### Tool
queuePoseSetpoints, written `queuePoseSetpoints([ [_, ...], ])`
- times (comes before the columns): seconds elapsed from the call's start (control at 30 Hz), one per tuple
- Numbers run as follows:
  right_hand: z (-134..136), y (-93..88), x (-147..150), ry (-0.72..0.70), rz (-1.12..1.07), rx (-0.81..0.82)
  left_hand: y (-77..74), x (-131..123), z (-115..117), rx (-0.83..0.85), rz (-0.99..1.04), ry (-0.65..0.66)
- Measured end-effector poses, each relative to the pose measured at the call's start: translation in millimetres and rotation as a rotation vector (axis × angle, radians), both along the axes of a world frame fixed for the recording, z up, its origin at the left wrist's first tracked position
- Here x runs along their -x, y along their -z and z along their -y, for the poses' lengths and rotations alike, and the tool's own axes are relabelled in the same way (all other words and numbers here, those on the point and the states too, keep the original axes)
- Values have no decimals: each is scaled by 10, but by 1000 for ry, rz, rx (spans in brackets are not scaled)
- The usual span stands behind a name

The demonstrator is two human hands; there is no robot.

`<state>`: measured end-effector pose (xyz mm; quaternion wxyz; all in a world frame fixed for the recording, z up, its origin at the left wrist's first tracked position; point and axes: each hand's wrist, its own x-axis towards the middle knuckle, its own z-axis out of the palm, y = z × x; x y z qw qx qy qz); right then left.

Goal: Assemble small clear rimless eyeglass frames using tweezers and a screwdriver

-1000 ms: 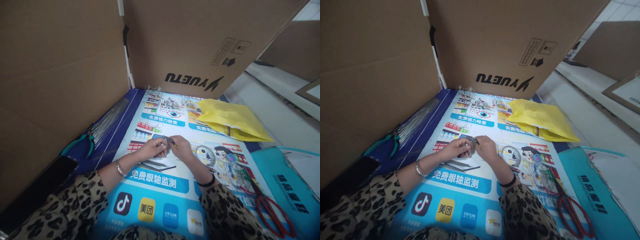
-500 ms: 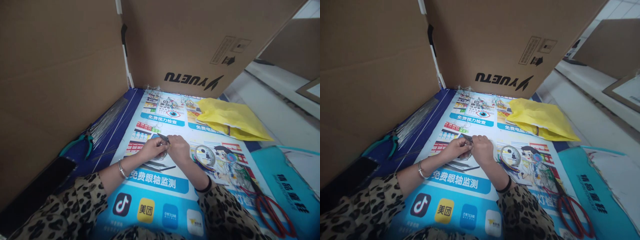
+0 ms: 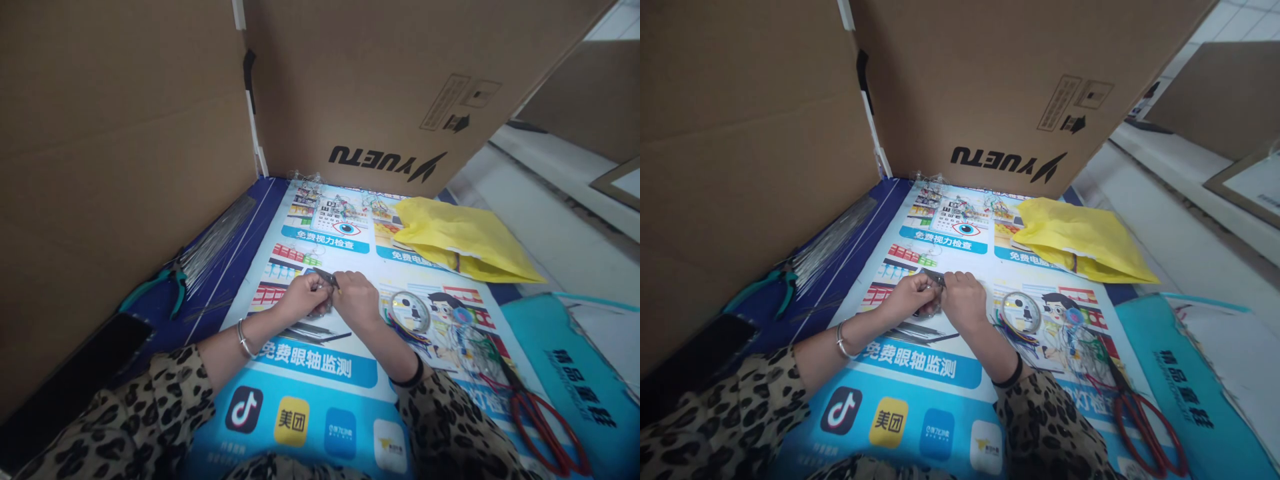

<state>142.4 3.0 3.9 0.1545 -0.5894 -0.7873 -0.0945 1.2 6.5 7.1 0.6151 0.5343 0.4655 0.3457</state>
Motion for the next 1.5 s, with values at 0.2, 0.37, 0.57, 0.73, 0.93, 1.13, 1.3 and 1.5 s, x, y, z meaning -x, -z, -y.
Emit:
queuePoseSetpoints([
  [0.2,-64,41,-123,-54,-67,38,-2,76,-55,-78,96,-137],
  [0.37,-182,82,-296,-196,-200,121,2,225,-144,-12,264,8],
  [0.57,-269,64,-366,-256,-387,245,-24,364,-231,108,497,334],
  [0.73,-260,5,-341,-355,-394,321,-40,382,-216,139,489,465],
  [0.93,-227,0,-327,-402,-394,339,-40,389,-207,161,505,488],
  [1.13,-203,39,-336,-299,-391,329,-30,375,-221,155,505,412],
  [1.3,-202,46,-328,-214,-355,299,-37,359,-221,117,486,341],
  [1.5,-190,31,-331,-289,-413,287,-27,364,-231,138,507,310],
])
